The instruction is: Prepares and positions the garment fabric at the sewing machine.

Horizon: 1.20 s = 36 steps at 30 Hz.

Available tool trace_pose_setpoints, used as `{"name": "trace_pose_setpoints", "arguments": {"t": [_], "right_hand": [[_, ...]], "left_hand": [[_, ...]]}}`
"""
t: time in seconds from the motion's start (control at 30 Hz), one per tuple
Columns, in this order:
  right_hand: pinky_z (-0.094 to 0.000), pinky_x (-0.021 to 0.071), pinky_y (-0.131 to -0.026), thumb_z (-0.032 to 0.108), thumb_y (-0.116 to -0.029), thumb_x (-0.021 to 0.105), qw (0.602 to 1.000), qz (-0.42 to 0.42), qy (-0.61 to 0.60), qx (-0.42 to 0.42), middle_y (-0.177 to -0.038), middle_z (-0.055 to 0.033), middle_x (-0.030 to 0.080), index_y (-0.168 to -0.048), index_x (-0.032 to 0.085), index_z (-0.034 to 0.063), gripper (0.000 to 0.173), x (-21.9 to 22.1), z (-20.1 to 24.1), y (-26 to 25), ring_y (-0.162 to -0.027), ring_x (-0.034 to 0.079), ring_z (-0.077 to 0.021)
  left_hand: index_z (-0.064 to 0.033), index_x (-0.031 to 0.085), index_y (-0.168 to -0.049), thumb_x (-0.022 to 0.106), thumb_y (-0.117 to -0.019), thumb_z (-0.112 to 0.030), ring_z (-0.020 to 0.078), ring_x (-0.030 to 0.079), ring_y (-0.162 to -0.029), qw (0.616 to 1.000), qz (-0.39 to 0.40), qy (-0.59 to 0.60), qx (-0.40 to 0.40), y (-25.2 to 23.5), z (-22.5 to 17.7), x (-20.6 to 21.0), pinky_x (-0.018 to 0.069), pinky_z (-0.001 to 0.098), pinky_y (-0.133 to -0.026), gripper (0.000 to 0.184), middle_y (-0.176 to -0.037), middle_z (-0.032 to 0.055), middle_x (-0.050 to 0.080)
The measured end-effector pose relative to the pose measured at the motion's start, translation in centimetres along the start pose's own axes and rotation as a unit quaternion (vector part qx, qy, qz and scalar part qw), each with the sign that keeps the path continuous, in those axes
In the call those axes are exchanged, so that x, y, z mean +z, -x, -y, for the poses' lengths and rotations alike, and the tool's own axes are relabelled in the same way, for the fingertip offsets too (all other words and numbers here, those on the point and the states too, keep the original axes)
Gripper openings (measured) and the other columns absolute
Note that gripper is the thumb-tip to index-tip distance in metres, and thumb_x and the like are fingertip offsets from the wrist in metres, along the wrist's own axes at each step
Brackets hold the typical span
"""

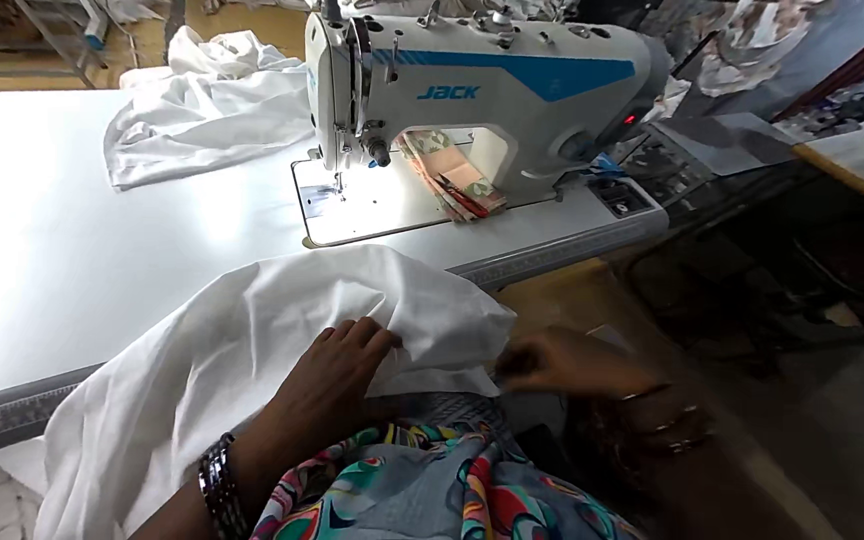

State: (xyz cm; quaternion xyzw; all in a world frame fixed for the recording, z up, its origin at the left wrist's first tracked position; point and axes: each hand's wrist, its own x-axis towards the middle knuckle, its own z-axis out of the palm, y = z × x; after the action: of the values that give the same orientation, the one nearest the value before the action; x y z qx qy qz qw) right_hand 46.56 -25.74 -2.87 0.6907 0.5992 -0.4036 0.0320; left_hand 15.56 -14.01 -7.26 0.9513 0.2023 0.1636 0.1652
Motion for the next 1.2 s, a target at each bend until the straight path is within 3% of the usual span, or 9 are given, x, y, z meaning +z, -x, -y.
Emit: {"name": "trace_pose_setpoints", "arguments": {"t": [0.1, 0.2, 0.43, 0.6, 0.7, 0.83, 0.93, 1.07, 1.2], "right_hand": [[-0.0667, 0.0485, -0.094, 0.026, -0.0906, 0.075, 0.989, 0.042, 0.124, 0.064, -0.134, -0.0226, 0.063, -0.143, 0.056, 0.0063, 0.059, 4.4, 2.5, -2.3, -0.117, 0.063, -0.0448], [-0.0646, 0.0520, -0.089, 0.017, -0.0914, 0.071, 0.977, -0.095, 0.167, 0.095, -0.131, -0.0259, 0.063, -0.140, 0.056, 0.0006, 0.053, 6.8, 2.8, -3.5, -0.113, 0.065, -0.0466], [-0.0691, 0.0526, -0.079, 0.014, -0.0947, 0.067, 0.949, -0.309, 0.062, 0.024, -0.094, -0.0308, 0.071, -0.099, 0.071, -0.0086, 0.023, 6.2, 1.1, -3.8, -0.091, 0.070, -0.0512], [-0.0187, 0.0514, -0.093, 0.012, -0.1014, 0.048, 0.806, -0.544, -0.119, -0.203, -0.111, -0.0264, 0.069, -0.126, 0.052, -0.0252, 0.045, 4.6, 1.9, -1.8, -0.104, 0.065, -0.0012], [-0.0089, 0.0463, -0.098, 0.012, -0.1028, 0.050, 0.794, -0.530, -0.148, -0.259, -0.115, -0.0133, 0.069, -0.127, 0.048, -0.0248, 0.044, 3.2, 4.6, 0.1, -0.108, 0.056, 0.0166], [-0.0525, 0.0602, -0.069, 0.025, -0.0965, 0.069, 0.882, -0.365, 0.011, -0.298, -0.085, -0.0231, 0.074, -0.107, 0.071, -0.0097, 0.036, 2.2, 8.6, 0.1, -0.076, 0.075, -0.0326], [-0.0369, 0.0597, -0.069, 0.024, -0.1004, 0.066, 0.856, -0.294, 0.005, -0.424, -0.089, -0.0127, 0.077, -0.101, 0.076, 0.0036, 0.023, 2.2, 10.5, -0.4, -0.078, 0.074, -0.0204], [-0.0117, 0.0554, -0.081, 0.031, -0.1022, 0.064, 0.814, -0.344, -0.110, -0.456, -0.099, 0.0012, 0.075, -0.115, 0.070, 0.0116, 0.023, 0.6, 8.4, -1.0, -0.091, 0.068, 0.0052], [-0.0198, 0.0588, -0.072, 0.039, -0.0940, 0.073, 0.850, -0.357, -0.065, -0.382, -0.094, 0.0002, 0.075, -0.112, 0.074, 0.0154, 0.030, 1.2, 7.0, -1.5, -0.082, 0.070, -0.0021]], "left_hand": [[-0.0136, 0.071, -0.118, 0.078, -0.0863, -0.022, 0.0297, 0.069, -0.093, 0.997, -0.042, -0.058, -0.023, 0.9, 0.6, -0.7, 0.0583, 0.0475, -0.074, 0.034, -0.107, 0.0103, 0.069], [-0.0162, 0.076, -0.097, 0.062, -0.0972, -0.022, 0.0179, 0.071, -0.080, 0.988, -0.129, -0.054, -0.067, 1.8, 1.2, -1.4, 0.0591, 0.0385, -0.069, 0.015, -0.090, 0.0004, 0.072], [-0.0058, 0.064, -0.126, 0.067, -0.0977, -0.039, 0.0224, 0.069, -0.109, 0.981, -0.038, 0.137, -0.132, 1.4, 0.1, -2.3, 0.0574, 0.0449, -0.094, 0.044, -0.121, 0.0088, 0.070], [-0.0144, 0.073, -0.112, 0.064, -0.0955, -0.019, 0.0236, 0.073, -0.084, 0.987, -0.117, -0.082, -0.076, 1.3, 0.7, 0.2, 0.0594, 0.0423, -0.071, 0.019, -0.097, 0.0049, 0.074], [-0.0143, 0.075, -0.103, 0.064, -0.0995, -0.026, 0.0157, 0.072, -0.091, 0.978, -0.187, 0.017, -0.092, 1.2, 1.0, -1.2, 0.0595, 0.0350, -0.079, 0.016, -0.101, 0.0024, 0.074], [-0.0083, 0.062, -0.134, 0.082, -0.0862, -0.036, 0.0223, 0.064, -0.120, 0.968, -0.206, 0.139, 0.038, -0.2, -2.1, -2.8, 0.0565, 0.0370, -0.097, 0.059, -0.132, 0.0138, 0.065], [-0.0086, 0.055, -0.143, 0.086, -0.0789, -0.022, 0.0286, 0.063, -0.125, 0.982, -0.142, 0.113, 0.059, -1.0, -3.3, -3.2, 0.0559, 0.0441, -0.099, 0.072, -0.139, 0.0154, 0.061], [-0.0129, 0.070, -0.123, 0.064, -0.0959, -0.012, 0.0197, 0.068, -0.118, 0.964, -0.247, 0.100, -0.012, 0.1, -1.6, -2.8, 0.0586, 0.0382, -0.095, 0.028, -0.131, 0.0080, 0.069], [-0.0093, 0.073, -0.117, 0.050, -0.1029, -0.011, 0.0079, 0.071, -0.110, 0.933, -0.343, 0.080, -0.076, 1.0, -0.4, -4.9, 0.0594, 0.0254, -0.092, 0.027, -0.119, 0.0034, 0.075]]}}
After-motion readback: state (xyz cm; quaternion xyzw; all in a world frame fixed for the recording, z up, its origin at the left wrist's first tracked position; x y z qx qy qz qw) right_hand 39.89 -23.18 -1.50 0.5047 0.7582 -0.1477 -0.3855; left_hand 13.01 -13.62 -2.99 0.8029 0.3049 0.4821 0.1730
